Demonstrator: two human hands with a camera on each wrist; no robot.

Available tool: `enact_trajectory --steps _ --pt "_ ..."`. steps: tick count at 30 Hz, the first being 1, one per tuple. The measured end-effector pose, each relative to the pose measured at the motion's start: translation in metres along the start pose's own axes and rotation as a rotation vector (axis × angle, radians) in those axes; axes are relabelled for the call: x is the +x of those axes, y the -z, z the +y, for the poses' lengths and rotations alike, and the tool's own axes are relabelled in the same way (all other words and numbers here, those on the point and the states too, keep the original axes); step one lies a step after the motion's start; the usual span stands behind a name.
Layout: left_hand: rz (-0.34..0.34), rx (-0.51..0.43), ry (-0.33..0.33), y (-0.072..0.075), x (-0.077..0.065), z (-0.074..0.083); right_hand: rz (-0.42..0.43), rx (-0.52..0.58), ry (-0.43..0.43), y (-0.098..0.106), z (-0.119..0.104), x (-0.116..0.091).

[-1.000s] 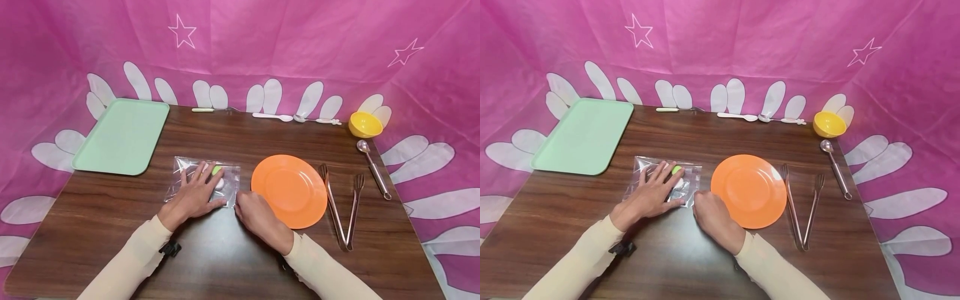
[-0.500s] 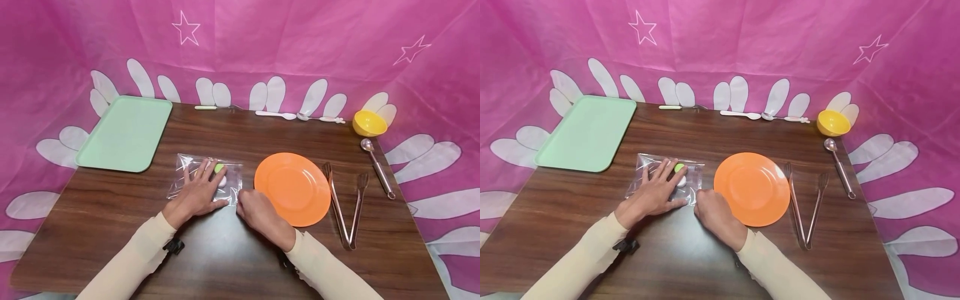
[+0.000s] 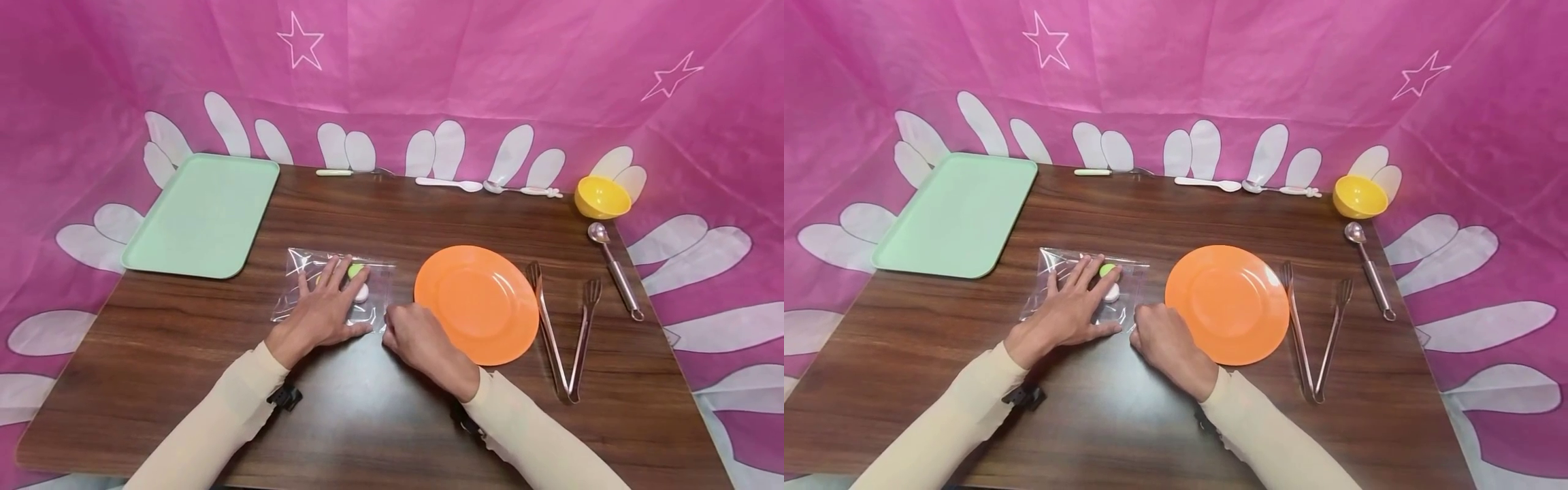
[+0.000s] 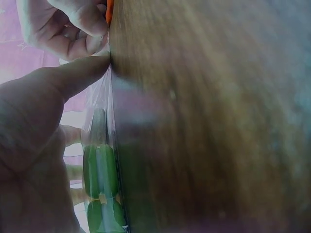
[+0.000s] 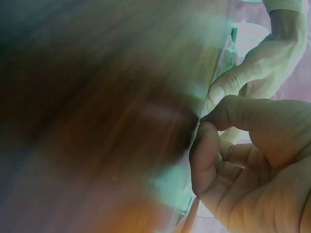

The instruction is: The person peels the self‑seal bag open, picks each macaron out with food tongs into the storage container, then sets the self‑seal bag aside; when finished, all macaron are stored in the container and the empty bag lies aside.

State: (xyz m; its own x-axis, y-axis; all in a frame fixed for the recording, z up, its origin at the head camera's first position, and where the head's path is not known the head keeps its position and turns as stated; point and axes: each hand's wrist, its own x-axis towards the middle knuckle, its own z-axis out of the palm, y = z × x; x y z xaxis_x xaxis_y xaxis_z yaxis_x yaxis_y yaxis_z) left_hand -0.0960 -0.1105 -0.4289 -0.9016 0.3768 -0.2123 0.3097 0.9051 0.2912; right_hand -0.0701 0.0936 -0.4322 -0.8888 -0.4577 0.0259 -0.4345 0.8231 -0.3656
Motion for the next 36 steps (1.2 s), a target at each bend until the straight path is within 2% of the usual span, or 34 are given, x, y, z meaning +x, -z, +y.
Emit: enact_trajectory --steps 14,22,28,36 --pt "-0.018 -0.025 0.025 0.000 0.001 -0.001 -0.084 0.031 -0.092 0.002 -0.003 0.005" --pt "-0.009 -0.038 0.025 0.001 0.002 -0.002 -0.045 0.049 -0.102 0.001 0.003 0.005" --pt "0.005 -0.059 0.016 0.003 0.002 -0.004 -0.032 0.028 -0.141 0.012 0.005 0.007" --pt "-0.001 -0.064 0.019 0.003 0.003 -0.004 -0.074 0.031 -0.188 0.023 0.014 0.012"
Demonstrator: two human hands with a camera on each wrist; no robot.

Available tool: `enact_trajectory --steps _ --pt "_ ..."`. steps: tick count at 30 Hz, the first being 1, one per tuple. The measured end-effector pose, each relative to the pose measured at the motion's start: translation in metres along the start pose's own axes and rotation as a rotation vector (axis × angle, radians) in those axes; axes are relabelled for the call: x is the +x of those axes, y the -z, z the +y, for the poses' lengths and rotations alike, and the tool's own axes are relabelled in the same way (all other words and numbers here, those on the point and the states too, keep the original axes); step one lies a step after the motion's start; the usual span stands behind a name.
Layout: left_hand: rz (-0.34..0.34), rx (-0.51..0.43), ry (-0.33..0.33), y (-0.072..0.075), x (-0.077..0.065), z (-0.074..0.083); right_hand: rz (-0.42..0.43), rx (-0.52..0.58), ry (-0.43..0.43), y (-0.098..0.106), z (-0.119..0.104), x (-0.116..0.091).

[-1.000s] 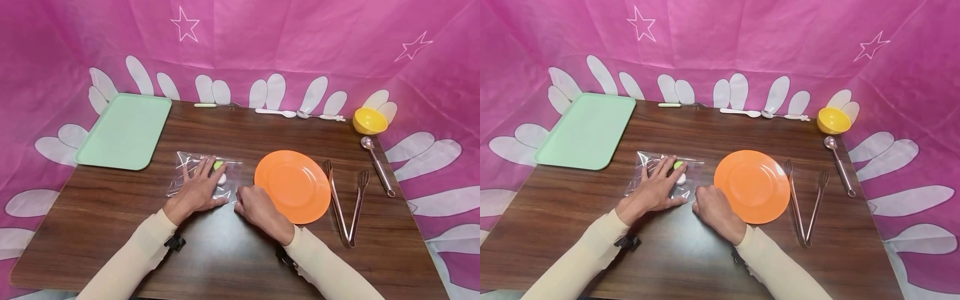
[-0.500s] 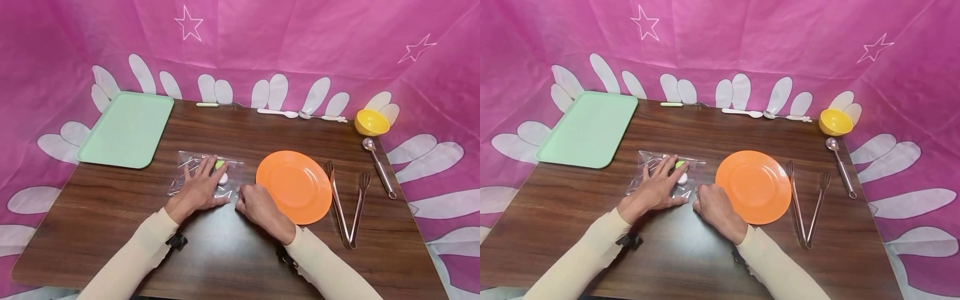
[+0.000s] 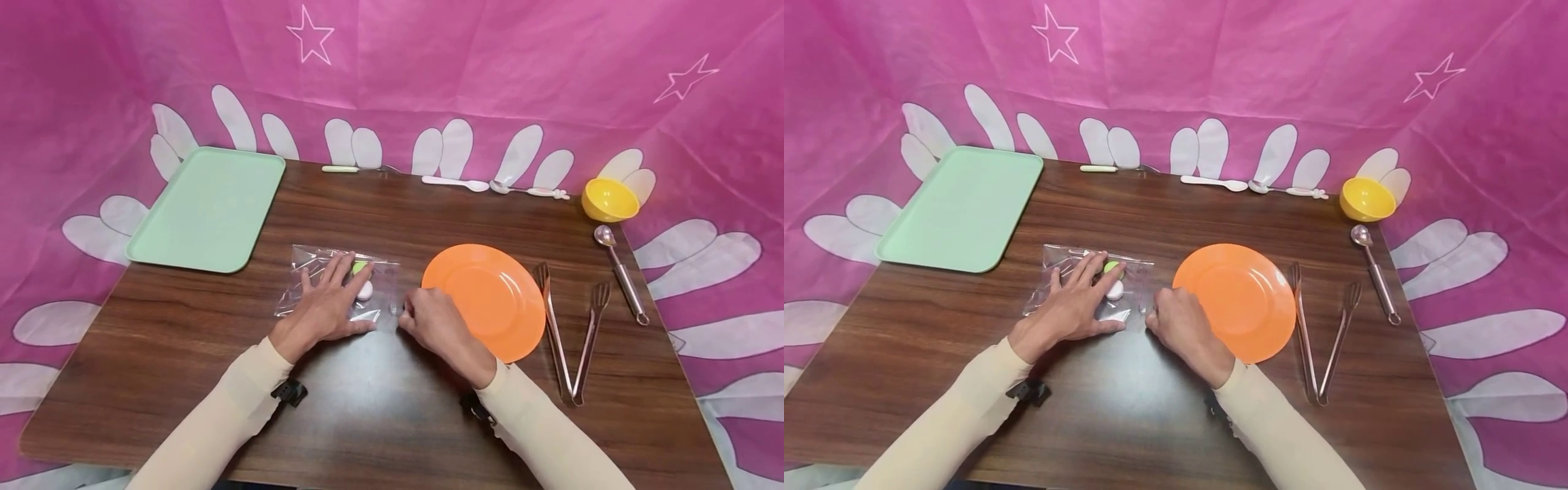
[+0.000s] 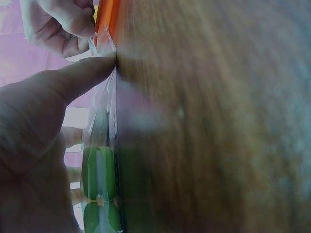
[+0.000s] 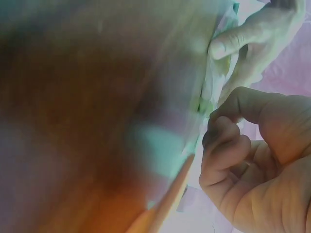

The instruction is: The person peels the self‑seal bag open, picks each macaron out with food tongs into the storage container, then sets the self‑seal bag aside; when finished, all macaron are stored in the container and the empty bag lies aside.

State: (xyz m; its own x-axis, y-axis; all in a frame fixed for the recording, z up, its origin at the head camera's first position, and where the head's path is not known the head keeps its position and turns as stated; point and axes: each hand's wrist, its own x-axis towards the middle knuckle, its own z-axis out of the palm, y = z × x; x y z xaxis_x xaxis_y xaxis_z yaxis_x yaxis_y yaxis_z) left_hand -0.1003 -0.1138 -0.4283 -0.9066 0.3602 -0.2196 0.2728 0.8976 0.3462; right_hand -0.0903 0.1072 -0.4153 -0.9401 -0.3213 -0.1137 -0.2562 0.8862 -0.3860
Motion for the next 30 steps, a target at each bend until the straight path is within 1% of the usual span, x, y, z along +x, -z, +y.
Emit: enact_trajectory --steps 6,7,12,14,19,21,30 --pt "-0.002 -0.008 -0.006 0.000 0.001 0.000 0.024 -0.014 0.017 0.009 0.011 0.005" --pt "-0.003 -0.009 -0.006 0.000 0.001 0.000 0.032 -0.020 0.020 0.006 0.016 0.007" --pt "0.002 -0.017 -0.004 0.000 0.000 0.000 0.027 -0.013 0.017 0.010 0.023 0.013" --pt "0.005 -0.016 -0.001 0.000 0.000 0.000 0.042 -0.018 0.036 0.005 0.032 0.018" --pt "0.006 -0.010 0.002 -0.001 -0.001 -0.001 0.066 -0.039 0.052 0.007 0.038 0.025" --pt "0.005 -0.010 0.002 -0.001 -0.001 -0.001 0.050 -0.030 0.027 0.018 0.030 0.025" --pt "0.004 -0.011 0.003 -0.001 -0.001 -0.002 0.034 -0.057 -0.036 0.032 0.042 0.044"
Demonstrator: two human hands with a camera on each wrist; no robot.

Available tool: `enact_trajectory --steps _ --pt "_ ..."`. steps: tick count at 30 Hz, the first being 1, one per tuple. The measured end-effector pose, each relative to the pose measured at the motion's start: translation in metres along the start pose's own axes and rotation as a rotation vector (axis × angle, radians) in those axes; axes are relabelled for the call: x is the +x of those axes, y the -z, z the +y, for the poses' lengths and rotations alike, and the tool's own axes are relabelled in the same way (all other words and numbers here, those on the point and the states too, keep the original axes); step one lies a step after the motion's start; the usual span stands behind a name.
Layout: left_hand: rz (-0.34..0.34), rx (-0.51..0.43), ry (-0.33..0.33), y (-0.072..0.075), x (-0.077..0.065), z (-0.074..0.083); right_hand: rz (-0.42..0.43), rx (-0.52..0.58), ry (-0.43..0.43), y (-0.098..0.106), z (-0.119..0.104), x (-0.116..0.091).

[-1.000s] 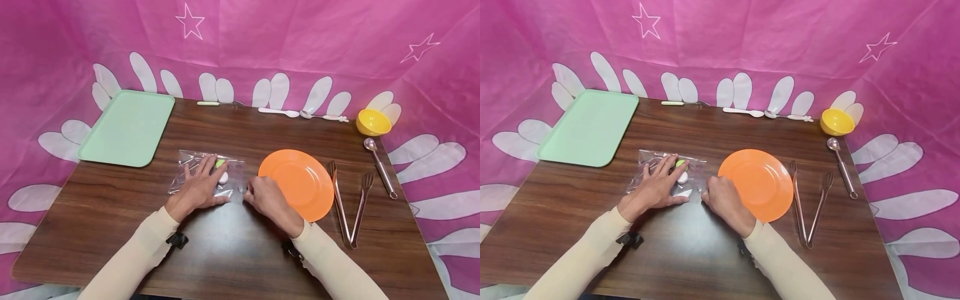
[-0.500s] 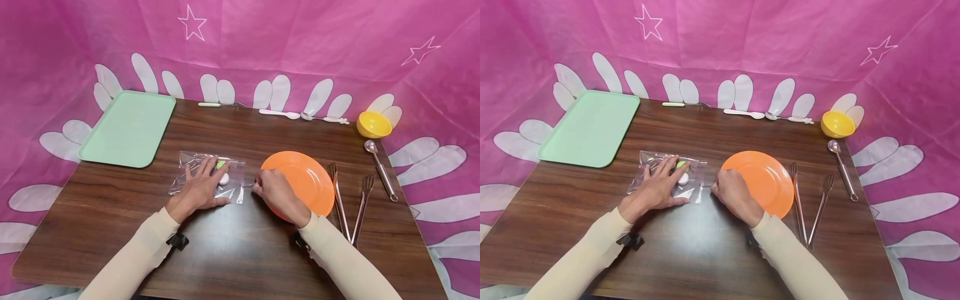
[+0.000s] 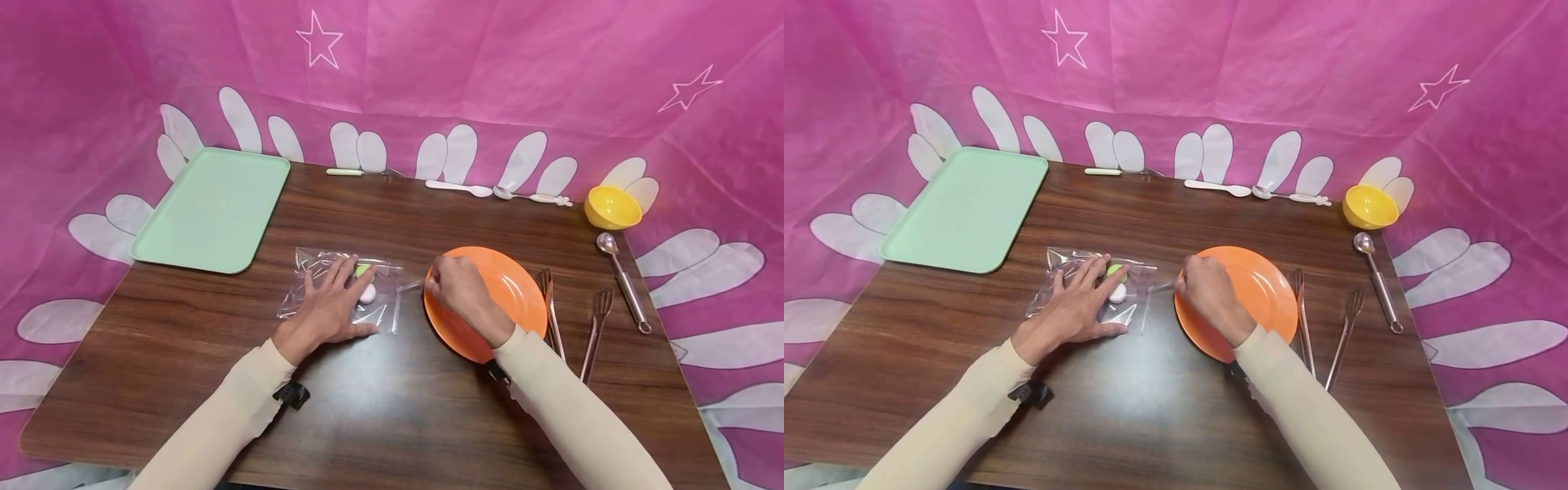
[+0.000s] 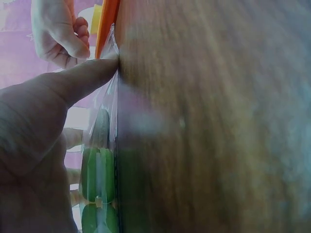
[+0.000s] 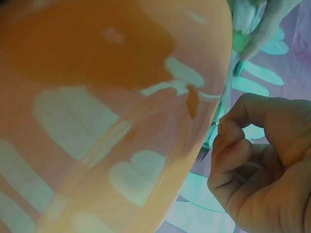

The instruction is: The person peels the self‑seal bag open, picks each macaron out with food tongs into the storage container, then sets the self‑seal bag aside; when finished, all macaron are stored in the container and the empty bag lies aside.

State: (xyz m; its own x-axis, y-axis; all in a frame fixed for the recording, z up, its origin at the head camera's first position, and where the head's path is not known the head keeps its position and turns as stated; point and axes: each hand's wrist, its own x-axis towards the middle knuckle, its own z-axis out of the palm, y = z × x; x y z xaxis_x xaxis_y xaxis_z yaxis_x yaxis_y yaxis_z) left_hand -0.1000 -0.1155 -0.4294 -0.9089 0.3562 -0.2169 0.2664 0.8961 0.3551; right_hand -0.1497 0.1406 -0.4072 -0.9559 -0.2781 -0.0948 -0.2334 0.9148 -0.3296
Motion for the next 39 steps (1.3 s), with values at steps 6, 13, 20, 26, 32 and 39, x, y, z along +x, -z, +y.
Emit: enact_trajectory --steps 6,13,20,26,32,39 --pt "0.003 0.001 -0.003 -0.001 0.001 0.001 0.009 -0.001 -0.028 0.005 0.009 0.006" --pt "0.011 0.000 -0.004 -0.002 -0.001 0.001 0.042 -0.001 -0.075 0.016 0.021 0.012" --pt "0.013 -0.001 -0.008 -0.003 -0.001 0.002 0.052 0.018 -0.115 0.025 0.035 0.017" --pt "0.020 -0.010 -0.014 -0.003 -0.002 0.003 0.101 0.001 -0.143 0.031 0.046 0.020" --pt "0.023 -0.031 -0.007 -0.004 -0.003 0.002 0.128 0.024 -0.169 0.033 0.053 0.021" --pt "0.017 -0.039 -0.001 -0.001 -0.002 0.000 0.150 0.027 -0.191 0.033 0.057 0.022"
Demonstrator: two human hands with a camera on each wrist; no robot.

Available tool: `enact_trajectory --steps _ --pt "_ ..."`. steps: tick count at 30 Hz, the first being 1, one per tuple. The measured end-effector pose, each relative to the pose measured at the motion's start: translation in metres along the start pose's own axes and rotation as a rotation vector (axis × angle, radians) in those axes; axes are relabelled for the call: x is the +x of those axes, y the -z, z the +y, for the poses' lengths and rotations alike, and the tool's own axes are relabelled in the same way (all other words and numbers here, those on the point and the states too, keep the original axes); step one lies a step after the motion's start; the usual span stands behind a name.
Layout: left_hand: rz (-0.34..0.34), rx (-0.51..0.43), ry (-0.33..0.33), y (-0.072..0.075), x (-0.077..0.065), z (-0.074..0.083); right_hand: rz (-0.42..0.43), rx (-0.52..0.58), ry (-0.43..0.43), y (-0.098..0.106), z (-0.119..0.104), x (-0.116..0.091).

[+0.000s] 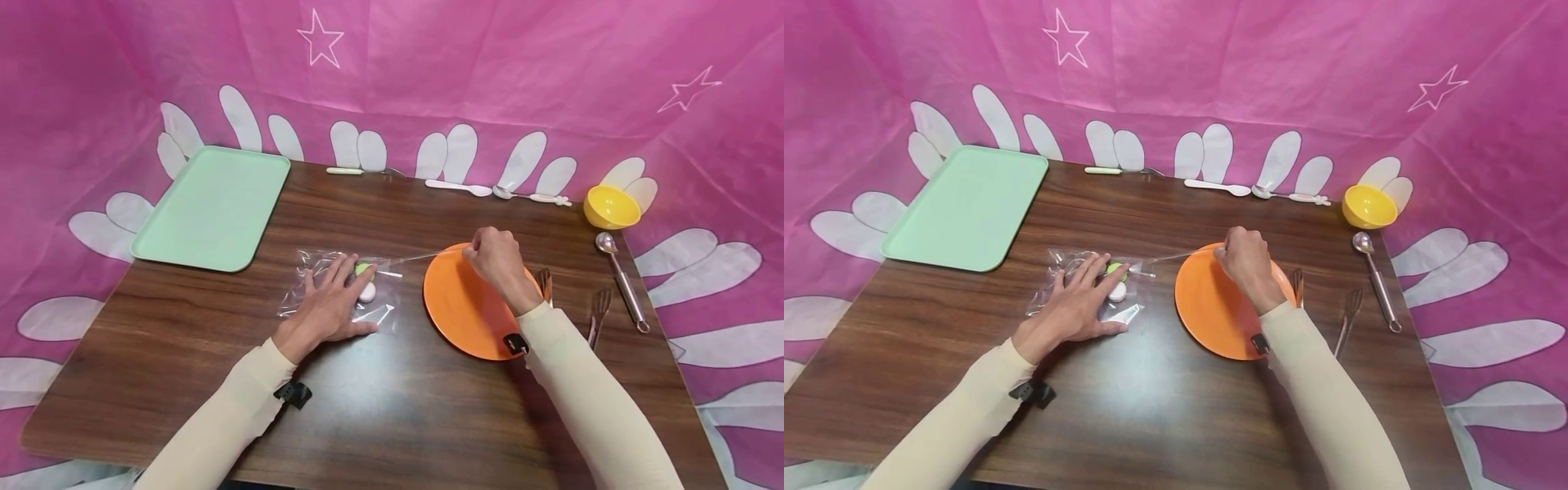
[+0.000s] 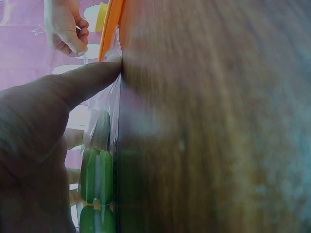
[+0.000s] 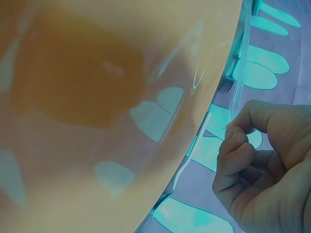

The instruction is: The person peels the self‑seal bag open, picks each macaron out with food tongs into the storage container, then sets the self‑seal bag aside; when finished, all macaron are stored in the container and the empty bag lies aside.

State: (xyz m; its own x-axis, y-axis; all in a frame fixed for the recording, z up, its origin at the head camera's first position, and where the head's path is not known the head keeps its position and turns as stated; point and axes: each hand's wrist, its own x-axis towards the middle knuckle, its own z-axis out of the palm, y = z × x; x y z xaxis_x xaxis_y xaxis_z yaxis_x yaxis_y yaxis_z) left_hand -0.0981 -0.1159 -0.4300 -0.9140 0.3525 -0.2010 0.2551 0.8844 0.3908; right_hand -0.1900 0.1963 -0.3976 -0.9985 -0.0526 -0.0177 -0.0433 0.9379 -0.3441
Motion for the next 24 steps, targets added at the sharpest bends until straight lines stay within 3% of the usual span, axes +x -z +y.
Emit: enact_trajectory --steps 12,19,24 --pt "-0.009 0.015 0.009 0.000 0.002 0.000 0.046 0.013 -0.017 -0.001 0.003 0.007" --pt "-0.023 0.010 0.005 0.000 0.003 0.001 0.062 0.039 -0.089 0.015 0.011 0.004" --pt "-0.020 0.007 0.018 0.000 0.002 -0.001 0.039 0.082 -0.083 0.028 0.010 -0.006"
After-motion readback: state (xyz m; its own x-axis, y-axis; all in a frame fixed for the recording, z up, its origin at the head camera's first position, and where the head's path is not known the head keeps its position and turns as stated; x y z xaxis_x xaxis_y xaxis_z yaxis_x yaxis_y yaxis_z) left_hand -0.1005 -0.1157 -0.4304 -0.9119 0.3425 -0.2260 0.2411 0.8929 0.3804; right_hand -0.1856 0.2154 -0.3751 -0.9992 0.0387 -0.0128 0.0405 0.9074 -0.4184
